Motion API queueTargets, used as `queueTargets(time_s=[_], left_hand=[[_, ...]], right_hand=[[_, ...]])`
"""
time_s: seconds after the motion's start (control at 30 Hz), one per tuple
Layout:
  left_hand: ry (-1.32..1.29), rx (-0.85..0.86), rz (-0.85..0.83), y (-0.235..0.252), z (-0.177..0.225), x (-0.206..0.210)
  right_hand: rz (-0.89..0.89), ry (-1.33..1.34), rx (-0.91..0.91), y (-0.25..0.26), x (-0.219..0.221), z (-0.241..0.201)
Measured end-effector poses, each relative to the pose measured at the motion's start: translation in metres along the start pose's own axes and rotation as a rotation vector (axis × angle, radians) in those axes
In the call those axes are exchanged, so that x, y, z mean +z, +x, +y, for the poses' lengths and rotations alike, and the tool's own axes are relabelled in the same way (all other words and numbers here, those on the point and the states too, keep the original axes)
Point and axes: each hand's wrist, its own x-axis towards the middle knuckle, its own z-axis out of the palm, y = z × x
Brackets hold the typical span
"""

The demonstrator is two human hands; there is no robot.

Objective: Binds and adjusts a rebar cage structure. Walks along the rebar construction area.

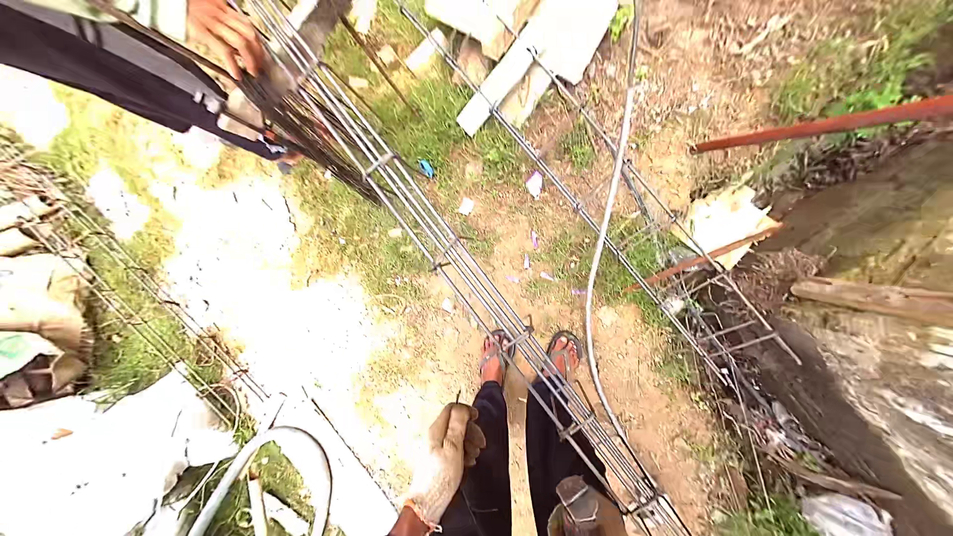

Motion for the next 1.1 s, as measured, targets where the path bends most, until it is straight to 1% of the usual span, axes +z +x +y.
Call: queueTargets(time_s=[0.07, 0.13, 0.2, 0.27, 0.33, 0.4, 0.47, 0.57, 0.63, 0.7, 0.83, 0.97, 1.03, 1.1], left_hand=[[-0.039, 0.031, 0.005, -0.006, 0.014, -0.002], [-0.089, 0.074, 0.009, -0.012, 0.026, -0.003], [-0.135, 0.135, 0.015, -0.017, 0.040, -0.002], [-0.192, 0.205, 0.000, -0.019, 0.053, -0.005], [-0.242, 0.244, -0.019, -0.018, 0.060, -0.009], [-0.276, 0.260, -0.031, -0.014, 0.063, -0.017], [-0.284, 0.255, -0.017, -0.009, 0.067, -0.030], [-0.229, 0.238, 0.008, -0.007, 0.077, -0.062], [-0.216, 0.234, 0.027, -0.006, 0.079, -0.087], [-0.213, 0.231, 0.048, 0.001, 0.081, -0.112], [-0.206, 0.257, 0.061, 0.020, 0.096, -0.149], [-0.274, 0.279, 0.046, 0.045, 0.131, -0.156], [-0.343, 0.259, -0.009, 0.056, 0.152, -0.152], [-0.433, 0.243, -0.078, 0.067, 0.171, -0.144]], right_hand=[[0.004, 0.069, -0.006, 0.021, -0.005, -0.028], [0.061, 0.046, 0.055, 0.044, -0.003, -0.051], [0.150, 0.071, 0.052, 0.059, 0.004, -0.057], [0.219, 0.099, -0.008, 0.072, 0.013, -0.066], [0.260, 0.024, -0.028, 0.082, 0.019, -0.073], [0.338, -0.124, -0.004, 0.095, 0.024, -0.075], [0.409, -0.311, 0.032, 0.111, 0.028, -0.064], [0.417, -0.562, 0.156, 0.134, 0.029, -0.039], [0.388, -0.665, 0.244, 0.146, 0.034, -0.026], [0.369, -0.743, 0.296, 0.156, 0.042, -0.023], [0.368, -0.875, 0.324, 0.180, 0.054, -0.018], [0.416, -0.915, 0.289, 0.197, 0.054, -0.003], [0.462, -0.926, 0.231, 0.197, 0.054, 0.011], [0.479, -0.935, 0.217, 0.197, 0.054, 0.018]])
